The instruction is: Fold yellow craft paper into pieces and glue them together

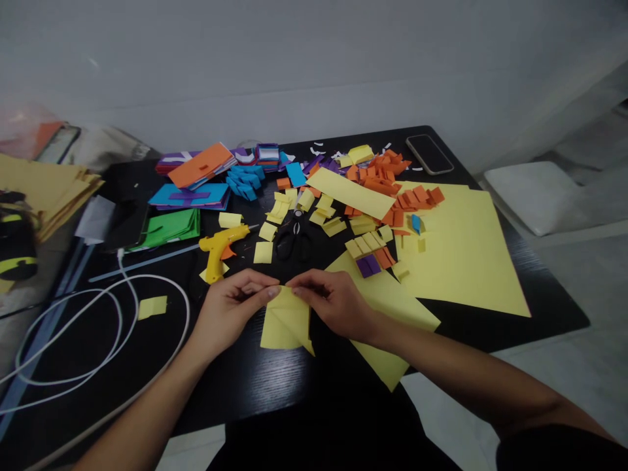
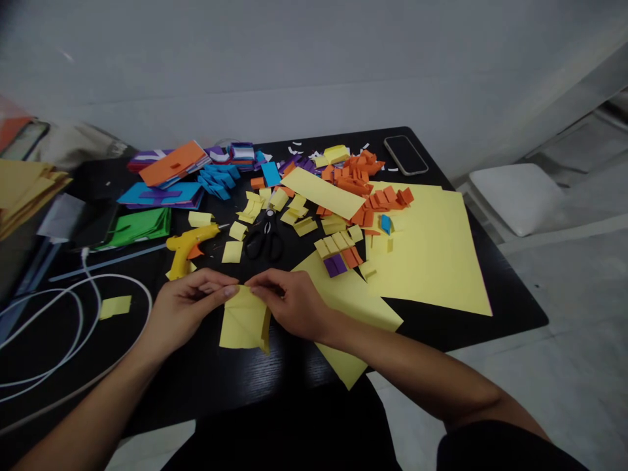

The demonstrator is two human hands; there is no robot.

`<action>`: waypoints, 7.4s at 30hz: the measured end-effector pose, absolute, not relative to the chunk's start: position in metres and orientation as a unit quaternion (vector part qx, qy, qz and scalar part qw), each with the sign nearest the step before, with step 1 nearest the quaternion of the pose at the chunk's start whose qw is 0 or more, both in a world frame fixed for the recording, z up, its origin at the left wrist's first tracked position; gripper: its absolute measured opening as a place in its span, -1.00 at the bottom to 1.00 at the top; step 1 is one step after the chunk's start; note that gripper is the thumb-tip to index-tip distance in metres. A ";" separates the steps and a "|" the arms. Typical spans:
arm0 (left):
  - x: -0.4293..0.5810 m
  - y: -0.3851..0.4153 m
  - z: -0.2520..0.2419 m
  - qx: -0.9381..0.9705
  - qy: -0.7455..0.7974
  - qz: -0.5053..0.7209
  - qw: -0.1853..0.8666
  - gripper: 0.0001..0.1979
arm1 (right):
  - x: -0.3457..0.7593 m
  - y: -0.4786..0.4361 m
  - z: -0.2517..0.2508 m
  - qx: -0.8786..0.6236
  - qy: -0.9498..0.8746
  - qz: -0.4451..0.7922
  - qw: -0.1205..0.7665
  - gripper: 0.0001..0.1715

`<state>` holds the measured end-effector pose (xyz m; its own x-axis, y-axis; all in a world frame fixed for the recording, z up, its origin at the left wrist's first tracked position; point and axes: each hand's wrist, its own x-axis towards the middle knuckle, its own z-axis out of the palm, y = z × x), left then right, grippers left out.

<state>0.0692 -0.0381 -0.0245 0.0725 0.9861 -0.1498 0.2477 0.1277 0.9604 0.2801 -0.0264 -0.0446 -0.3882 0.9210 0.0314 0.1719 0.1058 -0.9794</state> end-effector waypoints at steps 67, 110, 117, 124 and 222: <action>0.078 -0.045 -0.027 0.553 0.570 0.373 0.480 -0.80 | 0.278 -0.027 -0.047 -0.439 -0.589 0.586 0.343 -0.82; 0.073 -0.049 -0.024 0.601 0.537 0.348 0.478 -0.85 | 0.276 -0.031 -0.044 -0.438 -0.591 0.548 0.398 -0.84; 0.074 -0.047 -0.019 0.601 0.536 0.350 0.480 -0.79 | 0.277 -0.032 -0.045 -0.449 -0.593 0.527 0.411 -0.86; 0.075 -0.048 -0.026 0.594 0.541 0.355 0.477 -0.82 | 0.275 -0.033 -0.046 -0.445 -0.602 0.516 0.417 -0.87; 0.061 -0.036 -0.025 0.634 0.435 0.146 0.622 -0.86 | 0.282 -0.015 -0.049 -0.418 -0.569 0.658 0.261 -0.84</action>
<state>0.0614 -0.0358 -0.0249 0.5788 0.7337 -0.3560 0.3697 0.1530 0.9165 0.2822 -0.0152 -0.0494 -0.5154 0.8187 -0.2532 0.1323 -0.2158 -0.9674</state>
